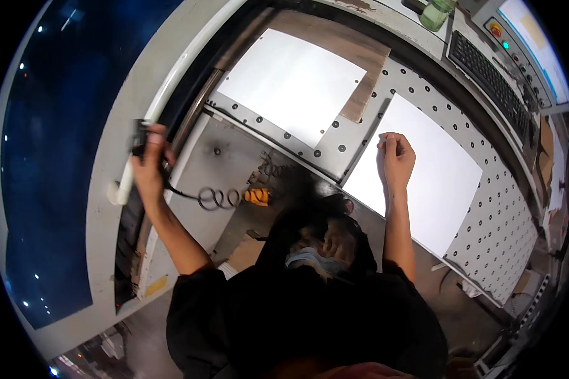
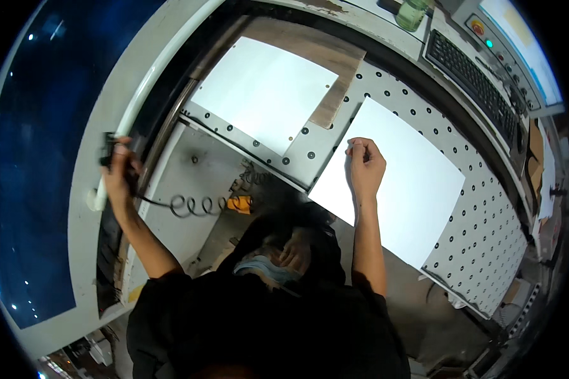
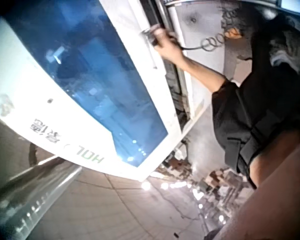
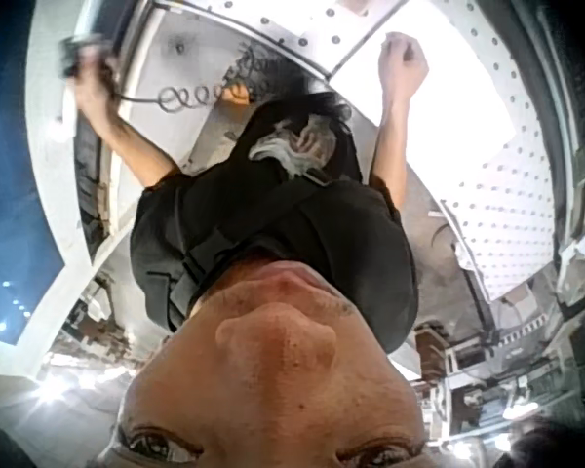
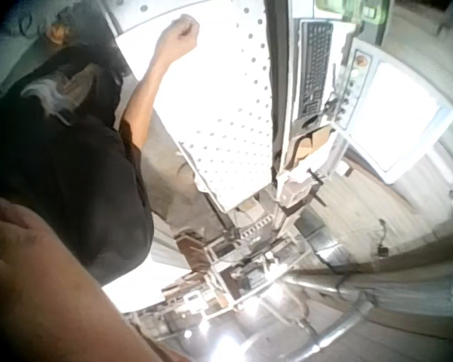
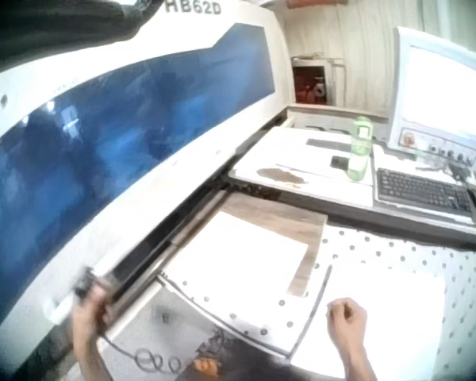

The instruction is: The person picks up white rectangular panels and places them onto a perforated metal workbench. They use a handheld tool to apply a substance to the edges of the panels, then place a wooden block on top of the panel and press down. This process is repeated for multiple panels.

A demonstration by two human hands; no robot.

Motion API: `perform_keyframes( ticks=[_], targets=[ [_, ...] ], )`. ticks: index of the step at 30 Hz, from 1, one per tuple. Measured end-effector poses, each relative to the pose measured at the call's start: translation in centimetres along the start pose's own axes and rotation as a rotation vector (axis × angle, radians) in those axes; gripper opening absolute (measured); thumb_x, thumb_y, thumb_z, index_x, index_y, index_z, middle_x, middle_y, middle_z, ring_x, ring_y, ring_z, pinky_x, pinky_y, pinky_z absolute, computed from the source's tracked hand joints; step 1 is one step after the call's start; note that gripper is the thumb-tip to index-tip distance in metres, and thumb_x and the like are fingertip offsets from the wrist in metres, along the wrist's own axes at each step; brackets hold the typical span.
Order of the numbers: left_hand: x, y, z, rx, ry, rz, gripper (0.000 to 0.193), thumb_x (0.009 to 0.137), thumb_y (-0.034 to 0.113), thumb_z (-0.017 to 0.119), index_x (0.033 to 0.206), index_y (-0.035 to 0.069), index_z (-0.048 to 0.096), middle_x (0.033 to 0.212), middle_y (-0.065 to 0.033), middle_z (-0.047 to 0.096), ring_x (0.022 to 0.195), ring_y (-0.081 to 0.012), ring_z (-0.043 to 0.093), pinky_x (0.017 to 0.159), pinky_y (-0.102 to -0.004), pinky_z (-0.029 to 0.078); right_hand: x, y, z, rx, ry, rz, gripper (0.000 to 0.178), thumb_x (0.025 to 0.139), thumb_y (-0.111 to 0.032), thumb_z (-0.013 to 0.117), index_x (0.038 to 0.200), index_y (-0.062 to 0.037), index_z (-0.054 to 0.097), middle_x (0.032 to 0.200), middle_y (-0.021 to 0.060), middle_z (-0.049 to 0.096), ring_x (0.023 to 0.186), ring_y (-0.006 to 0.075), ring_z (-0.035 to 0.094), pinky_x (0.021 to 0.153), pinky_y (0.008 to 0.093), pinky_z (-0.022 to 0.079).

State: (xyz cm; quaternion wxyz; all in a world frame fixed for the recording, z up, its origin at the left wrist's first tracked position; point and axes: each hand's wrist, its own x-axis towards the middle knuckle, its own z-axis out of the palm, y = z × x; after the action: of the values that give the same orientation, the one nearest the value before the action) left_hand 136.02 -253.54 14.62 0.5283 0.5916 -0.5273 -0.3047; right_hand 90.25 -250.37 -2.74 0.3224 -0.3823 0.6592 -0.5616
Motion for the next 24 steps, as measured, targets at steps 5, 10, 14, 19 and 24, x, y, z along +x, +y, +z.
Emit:
perform_keyframes(
  ticks=[5,10,14,19,24],
  targets=[
    [3.4,-3.2,-5.0,0.242,0.653,0.429,0.030,0.101,0.024,0.064,0.114,-0.003,0.062,0.090,-0.0105,0.070,0.088,-0.0185,0.067,0.085,-0.0337,0.053,0.0,0.3,0.1,-0.002,-0.007,-0.028,0.023,0.102,-0.016,0.057,0.097,-0.0003,0.073,0.077,0.0031,0.067,0.073,0.0092,0.059,0.069,0.0237,0.046],
    [0.0,-4.7,-4.8,0.694,0.687,0.097,0.055,0.094,0.039,0.071,0.124,-0.006,0.059,0.114,-0.0227,0.066,0.106,-0.0323,0.067,0.093,-0.0392,0.051,0.0,0.1,0.4,-0.029,0.003,-0.034,0.023,0.101,-0.016,0.057,0.097,0.0006,0.072,0.077,0.0026,0.067,0.072,0.0087,0.058,0.069,0.0237,0.046],
    [-0.6,-3.5,-1.8,0.954,1.039,0.485,0.072,0.094,0.041,0.072,0.141,-0.006,0.043,0.141,-0.0261,0.046,0.133,-0.0370,0.048,0.110,-0.0480,0.040,-1.4,-2.7,1.6,-0.159,-0.017,-0.019,0.022,0.101,-0.016,0.059,0.100,0.0006,0.072,0.078,0.0028,0.067,0.072,0.0092,0.059,0.068,0.0251,0.047],
    [0.0,-6.8,4.0,0.487,0.390,0.919,0.060,0.095,0.023,0.065,0.145,0.000,0.039,0.141,-0.0240,0.045,0.134,-0.0377,0.044,0.115,-0.0488,0.035,-3.7,-6.0,7.2,-0.399,-0.285,-0.072,0.039,0.095,-0.025,0.064,0.124,0.0018,0.066,0.111,0.0236,0.073,0.096,0.0357,0.073,0.084,0.0415,0.058],
    [9.2,-16.5,11.9,0.637,-0.146,0.395,0.067,0.092,0.032,0.071,0.147,0.004,0.044,0.146,-0.0294,0.043,0.135,-0.0455,0.040,0.113,-0.0546,0.031,-4.9,-2.9,12.9,-0.719,-0.497,-0.051,0.083,0.091,-0.035,0.068,0.149,0.0116,0.032,0.141,0.0389,0.046,0.133,0.0518,0.045,0.110,0.0537,0.041]
  ],
)
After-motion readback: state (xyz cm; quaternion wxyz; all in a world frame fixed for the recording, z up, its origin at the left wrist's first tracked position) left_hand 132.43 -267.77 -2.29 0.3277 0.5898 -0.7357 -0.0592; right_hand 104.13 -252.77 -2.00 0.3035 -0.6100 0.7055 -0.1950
